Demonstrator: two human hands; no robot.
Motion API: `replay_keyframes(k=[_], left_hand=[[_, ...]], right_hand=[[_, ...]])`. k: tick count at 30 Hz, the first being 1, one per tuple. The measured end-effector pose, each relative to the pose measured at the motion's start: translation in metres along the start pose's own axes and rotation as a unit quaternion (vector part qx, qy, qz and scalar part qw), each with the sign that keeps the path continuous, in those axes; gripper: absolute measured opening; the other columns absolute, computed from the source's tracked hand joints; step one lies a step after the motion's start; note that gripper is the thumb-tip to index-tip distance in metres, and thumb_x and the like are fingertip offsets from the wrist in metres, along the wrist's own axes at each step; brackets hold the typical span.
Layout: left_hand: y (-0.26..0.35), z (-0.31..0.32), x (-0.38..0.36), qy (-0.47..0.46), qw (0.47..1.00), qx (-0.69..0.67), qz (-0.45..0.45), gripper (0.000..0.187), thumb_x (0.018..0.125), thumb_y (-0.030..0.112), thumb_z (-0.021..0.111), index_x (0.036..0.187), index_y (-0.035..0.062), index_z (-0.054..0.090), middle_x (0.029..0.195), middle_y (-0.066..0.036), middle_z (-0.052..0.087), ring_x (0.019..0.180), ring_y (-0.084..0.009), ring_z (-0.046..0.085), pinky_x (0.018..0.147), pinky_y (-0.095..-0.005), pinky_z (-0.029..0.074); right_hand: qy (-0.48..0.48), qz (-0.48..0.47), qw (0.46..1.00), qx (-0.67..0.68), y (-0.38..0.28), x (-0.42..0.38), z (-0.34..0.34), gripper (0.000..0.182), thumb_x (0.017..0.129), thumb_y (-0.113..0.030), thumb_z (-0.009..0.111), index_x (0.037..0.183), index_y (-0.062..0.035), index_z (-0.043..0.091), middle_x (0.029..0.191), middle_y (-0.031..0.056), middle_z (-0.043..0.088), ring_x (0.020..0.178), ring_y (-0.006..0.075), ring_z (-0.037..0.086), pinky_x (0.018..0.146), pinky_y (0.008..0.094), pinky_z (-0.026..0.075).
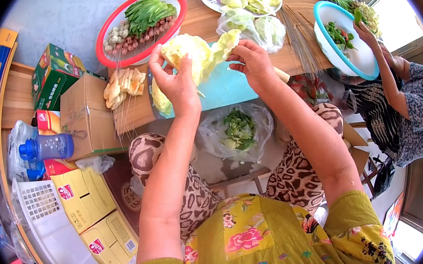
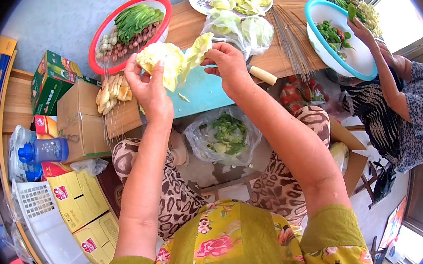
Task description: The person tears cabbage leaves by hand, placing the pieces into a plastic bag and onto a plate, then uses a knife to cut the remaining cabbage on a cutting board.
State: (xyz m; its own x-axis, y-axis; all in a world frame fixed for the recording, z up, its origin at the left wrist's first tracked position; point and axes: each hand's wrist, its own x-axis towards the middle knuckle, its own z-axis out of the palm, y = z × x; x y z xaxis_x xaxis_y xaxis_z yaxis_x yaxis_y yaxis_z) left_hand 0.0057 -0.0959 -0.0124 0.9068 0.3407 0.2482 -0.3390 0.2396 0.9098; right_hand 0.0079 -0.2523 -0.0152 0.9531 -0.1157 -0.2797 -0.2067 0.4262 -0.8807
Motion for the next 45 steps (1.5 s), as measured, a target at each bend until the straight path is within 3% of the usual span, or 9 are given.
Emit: replay_keyframes(k=[6, 8, 10, 12, 15, 20, 24, 32, 45], left_hand=[[-0.002, -0.020, 0.020, 0.030, 0.993, -0.108, -0.022, 0.046, 0.083, -0.002, 0.063, 0.123, 0.0025, 0.040, 0.115, -0.011, 0.052, 0.108, -0.0204, 0.053, 0.090, -0.0334, 0.048], [-0.001, -0.026, 0.028, -0.042, 0.964, -0.209, -0.162, 0.036, 0.087, 0.004, 0.059, 0.120, 0.0036, 0.045, 0.114, -0.012, 0.056, 0.105, -0.0224, 0.055, 0.086, -0.0349, 0.049], [0.004, -0.024, 0.028, -0.048, 0.957, -0.230, -0.170, 0.031, 0.088, 0.012, 0.058, 0.118, 0.0054, 0.050, 0.112, -0.011, 0.059, 0.101, -0.0236, 0.058, 0.081, -0.0356, 0.051], [0.003, -0.028, 0.031, -0.084, 0.916, -0.309, -0.242, 0.039, 0.088, 0.015, 0.059, 0.123, 0.0065, 0.045, 0.112, -0.008, 0.056, 0.100, -0.0224, 0.059, 0.078, -0.0375, 0.052], [0.004, -0.025, 0.029, -0.086, 0.922, -0.284, -0.250, 0.037, 0.087, 0.021, 0.061, 0.120, 0.0080, 0.049, 0.110, -0.008, 0.058, 0.097, -0.0212, 0.059, 0.074, -0.0361, 0.052], [0.001, -0.011, 0.028, -0.108, 0.955, -0.209, -0.181, 0.038, 0.086, 0.019, 0.065, 0.118, 0.0063, 0.050, 0.106, -0.007, 0.060, 0.092, -0.0175, 0.060, 0.069, -0.0330, 0.052], [0.010, -0.005, 0.017, -0.123, 0.967, -0.159, -0.160, 0.059, 0.081, 0.007, 0.068, 0.130, 0.0019, 0.036, 0.115, -0.008, 0.052, 0.104, -0.0154, 0.054, 0.086, -0.0304, 0.047], [-0.002, -0.005, 0.012, -0.133, 0.966, -0.122, -0.184, 0.059, 0.083, 0.005, 0.063, 0.133, -0.0003, 0.034, 0.116, -0.009, 0.053, 0.103, -0.0154, 0.054, 0.086, -0.0301, 0.047], [-0.004, 0.007, 0.004, -0.136, 0.950, -0.188, -0.208, 0.051, 0.087, 0.007, 0.054, 0.134, -0.0007, 0.035, 0.121, -0.011, 0.052, 0.111, -0.0185, 0.053, 0.094, -0.0333, 0.044]], right_hand=[[0.046, 0.017, 0.999, 0.019, 0.000, 0.003, -0.013, 0.008, 0.084, -0.009, 0.060, 0.092, -0.0102, 0.057, 0.081, 0.0019, 0.061, 0.077, 0.0151, 0.061, 0.067, 0.0303, 0.048], [0.025, 0.072, 0.997, 0.023, 0.003, 0.004, -0.019, 0.009, 0.084, -0.006, 0.058, 0.092, -0.0103, 0.057, 0.083, 0.0030, 0.061, 0.075, 0.0166, 0.061, 0.067, 0.0306, 0.048], [0.029, 0.093, 0.995, 0.025, -0.005, 0.017, -0.031, 0.009, 0.085, -0.005, 0.057, 0.093, -0.0077, 0.057, 0.087, 0.0054, 0.061, 0.076, 0.0187, 0.061, 0.066, 0.0299, 0.047], [-0.173, 0.072, 0.977, 0.105, -0.013, 0.066, -0.066, 0.014, 0.088, -0.007, 0.055, 0.102, -0.0020, 0.053, 0.098, 0.0111, 0.062, 0.089, 0.0237, 0.062, 0.071, 0.0318, 0.050], [-0.031, -0.034, 0.969, 0.241, -0.069, 0.086, -0.042, 0.026, 0.090, -0.010, 0.054, 0.112, 0.0009, 0.045, 0.116, 0.0174, 0.055, 0.115, 0.0304, 0.053, 0.090, 0.0378, 0.049], [-0.118, -0.032, 0.988, -0.096, -0.065, 0.034, -0.007, 0.031, 0.089, -0.028, 0.060, 0.110, -0.0049, 0.056, 0.102, 0.0062, 0.063, 0.091, 0.0198, 0.062, 0.074, 0.0321, 0.050], [-0.201, -0.040, 0.942, -0.266, -0.035, -0.008, 0.025, 0.040, 0.088, -0.039, 0.061, 0.109, -0.0047, 0.057, 0.097, 0.0020, 0.062, 0.084, 0.0102, 0.059, 0.070, 0.0259, 0.046], [-0.133, -0.051, 0.966, -0.217, -0.014, -0.004, 0.024, 0.021, 0.079, -0.015, 0.068, 0.089, -0.0008, 0.058, 0.079, 0.0042, 0.063, 0.065, 0.0099, 0.061, 0.057, 0.0232, 0.048], [-0.092, -0.072, 0.981, -0.152, -0.011, -0.008, 0.011, 0.014, 0.077, -0.009, 0.064, 0.083, -0.0010, 0.056, 0.076, 0.0035, 0.061, 0.064, 0.0085, 0.058, 0.059, 0.0236, 0.050]])
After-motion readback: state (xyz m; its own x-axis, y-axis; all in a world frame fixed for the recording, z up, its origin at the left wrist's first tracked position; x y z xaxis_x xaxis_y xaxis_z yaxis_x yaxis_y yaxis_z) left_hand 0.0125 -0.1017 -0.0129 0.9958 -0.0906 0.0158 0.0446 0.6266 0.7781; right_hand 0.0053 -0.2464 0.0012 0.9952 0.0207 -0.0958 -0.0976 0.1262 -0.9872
